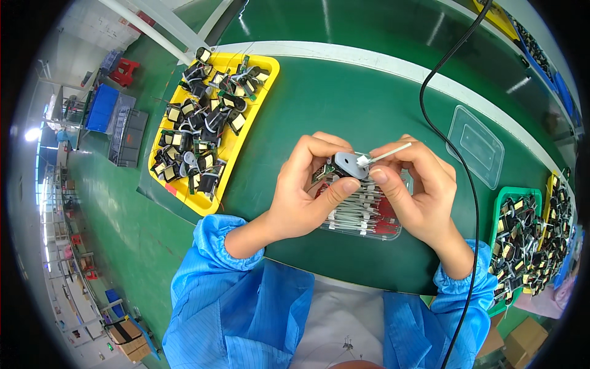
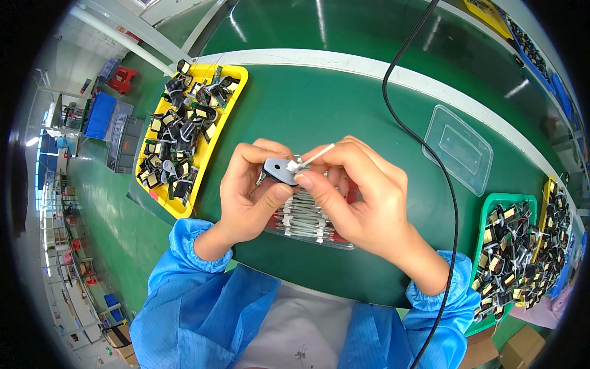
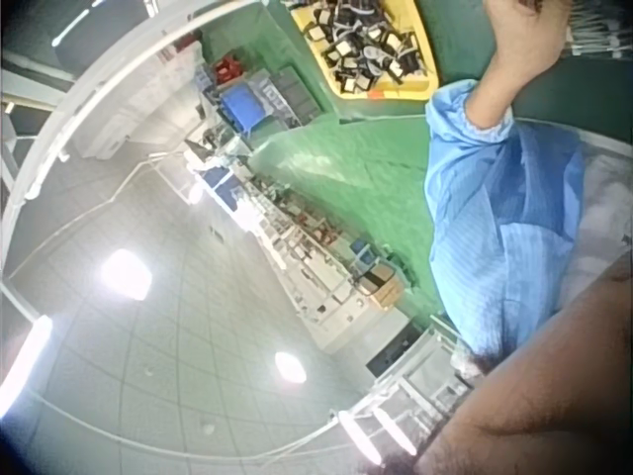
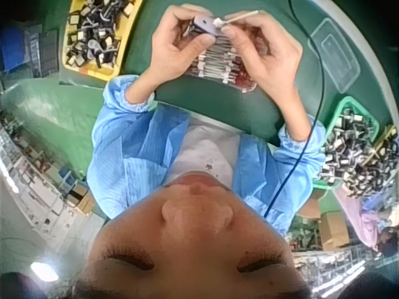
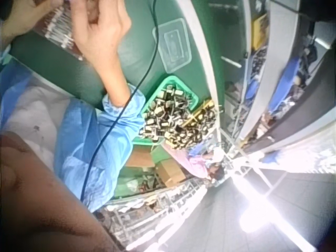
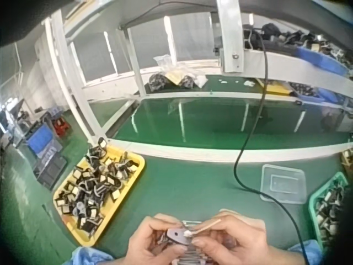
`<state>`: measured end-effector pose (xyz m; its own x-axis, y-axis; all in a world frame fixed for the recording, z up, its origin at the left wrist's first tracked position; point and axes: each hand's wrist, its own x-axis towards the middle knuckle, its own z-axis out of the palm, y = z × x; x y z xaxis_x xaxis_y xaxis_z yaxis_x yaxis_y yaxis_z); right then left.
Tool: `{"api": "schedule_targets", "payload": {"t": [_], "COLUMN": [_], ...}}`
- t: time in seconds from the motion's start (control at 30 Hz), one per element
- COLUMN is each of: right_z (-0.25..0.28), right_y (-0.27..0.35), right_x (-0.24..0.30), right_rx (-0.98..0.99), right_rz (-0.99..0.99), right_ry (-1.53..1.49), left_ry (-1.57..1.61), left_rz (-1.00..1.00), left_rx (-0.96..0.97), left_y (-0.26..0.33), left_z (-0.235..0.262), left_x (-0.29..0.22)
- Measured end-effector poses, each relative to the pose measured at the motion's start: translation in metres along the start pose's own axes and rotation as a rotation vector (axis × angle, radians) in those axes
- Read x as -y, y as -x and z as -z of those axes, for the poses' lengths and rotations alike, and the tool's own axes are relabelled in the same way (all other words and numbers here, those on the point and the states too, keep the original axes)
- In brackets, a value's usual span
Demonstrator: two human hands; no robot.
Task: The person opens a plastic container of cotton swabs and repeatedly picks up small electronic components from a yellow tray. They use a cotton swab to clean or apply a substance to the surface of each component before placing it back into the tray. The process is repeated for multiple units in a repetitive assembly line fashion.
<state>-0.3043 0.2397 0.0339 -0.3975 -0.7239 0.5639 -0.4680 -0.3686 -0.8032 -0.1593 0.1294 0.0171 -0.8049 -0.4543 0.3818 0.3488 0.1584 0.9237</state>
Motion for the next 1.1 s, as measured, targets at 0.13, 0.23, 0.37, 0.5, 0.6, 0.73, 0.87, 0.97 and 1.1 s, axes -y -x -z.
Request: {"api": "schedule_targets", "payload": {"t": [0.13, 0.23, 0.37, 0.5, 0.6, 0.73, 0.87, 0.97, 1.1], "right_z": [0.002, 0.001, 0.004, -0.008, -0.009, -0.007, -0.004, -0.004, 0.001], "right_y": [-0.001, -0.001, -0.005, 0.007, 0.006, 0.008, 0.005, 0.005, 0.008], "right_x": [0.006, 0.006, 0.010, 0.012, 0.007, 0.013, 0.009, 0.011, 0.010], "right_rx": [0.024, 0.036, 0.100, -0.035, -0.044, -0.004, 0.037, 0.016, -0.039], "right_rz": [-0.009, -0.003, 0.009, 0.107, 0.140, -0.024, -0.169, -0.237, -0.241], "right_ry": [0.067, 0.079, 0.087, 0.135, 0.128, 0.031, -0.087, -0.207, -0.149], "left_ry": [-0.072, -0.098, -0.090, -0.050, -0.012, 0.047, 0.198, 0.366, 0.436], "left_rz": [-0.045, -0.041, -0.032, -0.004, 0.015, 0.054, 0.261, 0.313, 0.385], "left_rx": [0.028, 0.045, 0.078, 0.087, 0.063, 0.068, 0.027, 0.063, -0.015], "left_y": [-0.001, 0.002, 0.002, 0.003, 0.005, 0.005, 0.006, 0.004, 0.000], "left_z": [-0.002, -0.003, -0.001, 0.000, -0.003, -0.001, -0.001, 0.001, 0.000], "left_x": [0.001, 0.001, -0.001, -0.001, -0.002, -0.004, -0.004, -0.003, -0.009]}}
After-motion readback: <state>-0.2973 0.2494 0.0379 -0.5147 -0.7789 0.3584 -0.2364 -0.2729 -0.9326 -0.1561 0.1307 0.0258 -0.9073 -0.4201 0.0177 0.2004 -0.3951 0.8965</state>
